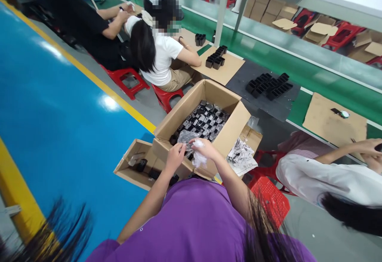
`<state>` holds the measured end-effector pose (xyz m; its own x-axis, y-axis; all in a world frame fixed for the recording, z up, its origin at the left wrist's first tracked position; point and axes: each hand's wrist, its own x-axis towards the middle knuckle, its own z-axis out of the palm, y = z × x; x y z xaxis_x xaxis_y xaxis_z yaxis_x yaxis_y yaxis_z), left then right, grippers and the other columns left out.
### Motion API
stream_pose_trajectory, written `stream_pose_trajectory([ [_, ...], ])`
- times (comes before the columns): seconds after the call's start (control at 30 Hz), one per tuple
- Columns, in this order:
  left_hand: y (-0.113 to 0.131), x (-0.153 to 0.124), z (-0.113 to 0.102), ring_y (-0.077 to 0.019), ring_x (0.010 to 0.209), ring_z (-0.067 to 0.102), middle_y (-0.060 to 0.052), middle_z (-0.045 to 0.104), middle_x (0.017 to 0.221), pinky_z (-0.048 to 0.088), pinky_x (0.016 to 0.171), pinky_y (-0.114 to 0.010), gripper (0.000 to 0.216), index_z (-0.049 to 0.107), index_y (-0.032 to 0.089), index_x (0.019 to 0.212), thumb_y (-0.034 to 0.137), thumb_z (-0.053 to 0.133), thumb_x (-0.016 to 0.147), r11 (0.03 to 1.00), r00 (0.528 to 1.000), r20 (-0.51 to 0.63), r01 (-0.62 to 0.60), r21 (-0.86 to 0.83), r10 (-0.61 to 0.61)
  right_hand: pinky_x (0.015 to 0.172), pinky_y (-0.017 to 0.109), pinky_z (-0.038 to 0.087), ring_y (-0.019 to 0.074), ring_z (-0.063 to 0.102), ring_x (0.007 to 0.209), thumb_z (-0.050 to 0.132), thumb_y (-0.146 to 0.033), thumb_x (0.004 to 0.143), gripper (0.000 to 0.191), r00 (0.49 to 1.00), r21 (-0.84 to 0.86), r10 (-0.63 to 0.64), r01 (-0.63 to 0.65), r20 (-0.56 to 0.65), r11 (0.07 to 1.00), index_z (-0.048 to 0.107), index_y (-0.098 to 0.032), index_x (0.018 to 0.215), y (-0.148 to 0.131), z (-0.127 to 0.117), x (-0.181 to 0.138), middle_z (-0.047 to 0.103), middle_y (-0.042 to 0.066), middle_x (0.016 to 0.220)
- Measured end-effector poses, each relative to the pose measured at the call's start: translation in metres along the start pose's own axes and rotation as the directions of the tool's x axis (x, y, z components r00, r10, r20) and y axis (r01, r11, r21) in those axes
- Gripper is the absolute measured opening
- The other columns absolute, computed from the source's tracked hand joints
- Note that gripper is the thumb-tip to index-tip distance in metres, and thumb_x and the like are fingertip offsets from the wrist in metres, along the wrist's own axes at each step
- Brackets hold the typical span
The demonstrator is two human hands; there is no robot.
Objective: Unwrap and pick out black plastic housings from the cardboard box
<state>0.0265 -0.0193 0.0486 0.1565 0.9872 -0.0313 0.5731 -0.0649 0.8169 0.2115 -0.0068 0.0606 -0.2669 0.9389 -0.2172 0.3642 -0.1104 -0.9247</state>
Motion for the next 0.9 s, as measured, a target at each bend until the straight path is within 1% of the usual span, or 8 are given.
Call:
stream_pose_trajectory([
  [0.17, -0.015, -0.002, -0.001, -0.0165, 0.068, 0.057, -0.002, 0.058, 0.067, 0.040, 0.067, -0.027, 0.035, 0.053, 0.021, 0.068, 0.032, 0.039, 0.098, 0.998, 1.000, 0.011, -0.021, 0.064, 0.020, 0.089, 0.030, 0.051, 0.0211, 0.069, 0.098, 0.063, -0.033, 0.086, 0.035, 0.998, 0.056, 0.014, -0.018, 0.062, 0.998, 0.074, -0.020, 0.116, -0.001, 0.007, 0.002, 0.078, 0.003, 0.104],
  [0.33, -0.021, -0.007, 0.003, -0.0161, 0.075, 0.057, -0.003, 0.060, 0.075, 0.044, 0.075, -0.027, 0.034, 0.052, 0.021, 0.068, 0.030, 0.039, 0.098, 0.983, 0.990, 0.080, -0.126, 0.130, 0.116, 0.081, 0.027, 0.050, 0.0222, 0.070, 0.086, 0.075, -0.027, 0.073, 0.007, 0.988, 0.063, 0.141, -0.144, 0.058, 0.988, 0.076, -0.020, 0.075, 0.018, 0.020, 0.020, 0.078, 0.003, 0.086],
  [0.4, -0.022, -0.010, 0.006, -0.0167, 0.081, 0.058, -0.004, 0.060, 0.079, 0.045, 0.079, -0.028, 0.034, 0.053, 0.021, 0.070, 0.028, 0.038, 0.099, 0.973, 0.984, 0.100, -0.165, 0.160, 0.150, 0.079, 0.027, 0.051, 0.0224, 0.069, 0.084, 0.079, -0.025, 0.069, 0.010, 0.980, 0.096, 0.197, -0.197, 0.012, 0.976, 0.071, -0.020, 0.065, 0.027, 0.023, 0.027, 0.077, 0.003, 0.080],
  [0.5, -0.025, -0.016, 0.009, -0.0175, 0.086, 0.058, -0.004, 0.061, 0.082, 0.044, 0.080, -0.028, 0.031, 0.055, 0.020, 0.071, 0.026, 0.041, 0.098, 0.958, 0.976, 0.124, -0.203, 0.205, 0.180, 0.075, 0.028, 0.053, 0.0205, 0.069, 0.081, 0.079, -0.028, 0.069, 0.014, 0.968, 0.225, 0.244, -0.226, -0.056, 0.948, 0.073, -0.020, 0.079, 0.036, 0.027, 0.032, 0.076, 0.004, 0.083],
  [0.6, -0.029, -0.020, 0.012, -0.0175, 0.084, 0.058, -0.004, 0.061, 0.080, 0.044, 0.075, -0.027, 0.029, 0.058, 0.020, 0.070, 0.025, 0.048, 0.096, 0.947, 0.973, 0.138, -0.214, 0.241, 0.185, 0.063, 0.028, 0.055, 0.0179, 0.067, 0.067, 0.077, -0.034, 0.071, 0.031, 0.957, 0.394, 0.272, -0.214, -0.098, 0.894, 0.073, -0.016, 0.096, 0.040, 0.035, 0.033, 0.076, 0.006, 0.082],
  [0.7, -0.031, -0.019, 0.014, -0.0167, 0.083, 0.059, -0.003, 0.063, 0.079, 0.043, 0.074, -0.026, 0.025, 0.061, 0.020, 0.072, 0.022, 0.050, 0.095, 0.941, 0.972, 0.138, -0.220, 0.257, 0.189, 0.054, 0.027, 0.053, 0.0160, 0.063, 0.057, 0.075, -0.039, 0.070, 0.041, 0.933, 0.525, 0.303, -0.161, -0.196, 0.836, 0.072, -0.012, 0.101, 0.044, 0.051, 0.035, 0.073, 0.007, 0.076],
  [0.8, -0.028, -0.018, 0.019, -0.0160, 0.084, 0.060, -0.003, 0.066, 0.082, 0.043, 0.074, -0.025, 0.020, 0.064, 0.019, 0.076, 0.018, 0.054, 0.092, 0.937, 0.967, 0.139, -0.245, 0.251, 0.215, 0.058, 0.028, 0.054, 0.0163, 0.063, 0.061, 0.071, -0.044, 0.069, 0.047, 0.880, 0.594, 0.334, -0.077, -0.336, 0.801, 0.071, -0.014, 0.105, 0.050, 0.064, 0.040, 0.074, 0.007, 0.081],
  [0.9, -0.021, -0.023, 0.028, -0.0142, 0.078, 0.059, -0.002, 0.064, 0.075, 0.042, 0.070, -0.023, 0.024, 0.060, 0.020, 0.066, 0.016, 0.055, 0.089, 0.932, 0.958, 0.139, -0.277, 0.233, 0.250, 0.068, 0.030, 0.055, 0.0188, 0.066, 0.076, 0.073, -0.046, 0.065, 0.048, 0.814, 0.599, 0.354, -0.009, -0.460, 0.800, 0.071, -0.018, 0.103, 0.056, 0.067, 0.043, 0.075, 0.006, 0.091],
])
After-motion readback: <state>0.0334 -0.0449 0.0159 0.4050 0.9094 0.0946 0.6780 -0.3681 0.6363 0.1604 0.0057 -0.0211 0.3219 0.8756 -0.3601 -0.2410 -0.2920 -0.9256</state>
